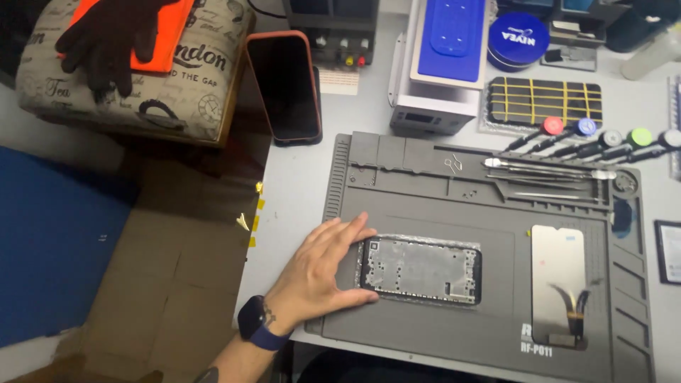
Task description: Cleaning a phone frame with an air blower and applying adhesive along the edges for screen replacement.
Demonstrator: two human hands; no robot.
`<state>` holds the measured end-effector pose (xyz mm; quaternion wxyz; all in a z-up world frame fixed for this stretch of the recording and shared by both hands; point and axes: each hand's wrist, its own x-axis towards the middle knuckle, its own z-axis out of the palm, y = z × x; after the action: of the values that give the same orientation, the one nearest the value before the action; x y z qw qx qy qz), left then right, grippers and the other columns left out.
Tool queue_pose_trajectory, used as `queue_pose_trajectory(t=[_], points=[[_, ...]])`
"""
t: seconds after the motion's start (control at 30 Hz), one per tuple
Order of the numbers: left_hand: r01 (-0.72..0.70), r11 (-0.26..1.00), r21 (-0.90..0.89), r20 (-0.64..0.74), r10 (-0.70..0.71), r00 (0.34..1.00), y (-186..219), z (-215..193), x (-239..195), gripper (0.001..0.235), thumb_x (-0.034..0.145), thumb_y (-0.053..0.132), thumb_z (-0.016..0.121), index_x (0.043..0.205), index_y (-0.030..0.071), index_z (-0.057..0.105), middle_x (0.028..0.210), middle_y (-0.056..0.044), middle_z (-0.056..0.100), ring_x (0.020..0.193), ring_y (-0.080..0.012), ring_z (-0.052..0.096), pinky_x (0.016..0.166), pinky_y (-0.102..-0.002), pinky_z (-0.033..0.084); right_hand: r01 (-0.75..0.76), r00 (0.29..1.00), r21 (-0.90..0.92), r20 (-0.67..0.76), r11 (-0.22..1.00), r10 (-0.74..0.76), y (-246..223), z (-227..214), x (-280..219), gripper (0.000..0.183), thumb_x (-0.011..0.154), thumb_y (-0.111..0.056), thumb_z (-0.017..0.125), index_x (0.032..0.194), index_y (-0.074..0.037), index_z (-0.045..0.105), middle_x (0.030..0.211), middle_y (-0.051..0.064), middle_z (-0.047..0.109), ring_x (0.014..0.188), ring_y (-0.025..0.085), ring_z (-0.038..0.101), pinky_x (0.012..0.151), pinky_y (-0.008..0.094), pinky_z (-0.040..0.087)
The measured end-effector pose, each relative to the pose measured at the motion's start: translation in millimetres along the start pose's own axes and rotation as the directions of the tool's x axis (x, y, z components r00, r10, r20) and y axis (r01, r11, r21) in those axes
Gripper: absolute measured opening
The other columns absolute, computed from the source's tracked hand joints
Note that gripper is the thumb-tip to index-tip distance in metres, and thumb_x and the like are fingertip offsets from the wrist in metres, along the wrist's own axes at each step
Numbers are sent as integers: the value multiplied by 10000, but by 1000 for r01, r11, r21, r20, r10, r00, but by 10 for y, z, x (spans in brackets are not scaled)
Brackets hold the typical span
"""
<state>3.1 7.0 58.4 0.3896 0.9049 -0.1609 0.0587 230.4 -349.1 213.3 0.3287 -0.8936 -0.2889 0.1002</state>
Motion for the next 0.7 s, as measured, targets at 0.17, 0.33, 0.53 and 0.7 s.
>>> queue_pose_trajectory(t=[0.17, 0.33, 0.53, 0.7], points=[[-12, 1000, 8, -10, 12, 1000, 7, -6, 7, 1157, 749, 411, 924, 1580, 22, 219, 1463, -95, 607, 1381, -308, 550, 1238, -524, 316, -83, 996, 0, 22, 997, 83, -204, 385, -179, 596, 898, -90, 602, 1479, -69, 471, 1153, 104, 629, 751, 232, 573, 693, 376, 501], [-24, 999, 24, -12, 24, 1000, 21, -14, 6, 1159, 758, 407, 917, 1588, 29, 200, 1488, -104, 598, 1394, -295, 555, 1243, -522, 313, -97, 965, -202, 221, 975, 142, -144, 1296, -88, 596, 948, -361, 499, 1504, -151, 457, 1407, 110, 604, 1207, 281, 606, 1014, 477, 495], [6, 1000, 18, -5, -6, 1000, 12, -2, -12, 1190, 736, 416, 928, 1596, 53, 190, 1474, -104, 605, 1391, -319, 545, 1244, -526, 304, 443, 889, -332, 44, 833, -455, 159, 1721, 1, 481, 976, -409, 635, 1284, -42, 591, 1187, 152, 620, 1011, 319, 621, 889, 438, 489], [12, 1000, 27, -14, -11, 1000, 20, -9, -5, 1145, 727, 418, 932, 1573, 38, 260, 1438, -104, 614, 1366, -309, 532, 1231, -507, 326, 402, 908, -417, 68, 815, -413, 141, 1722, 47, 496, 932, -529, 652, 1259, -157, 686, 1199, 100, 624, 990, 297, 564, 791, 447, 462]])
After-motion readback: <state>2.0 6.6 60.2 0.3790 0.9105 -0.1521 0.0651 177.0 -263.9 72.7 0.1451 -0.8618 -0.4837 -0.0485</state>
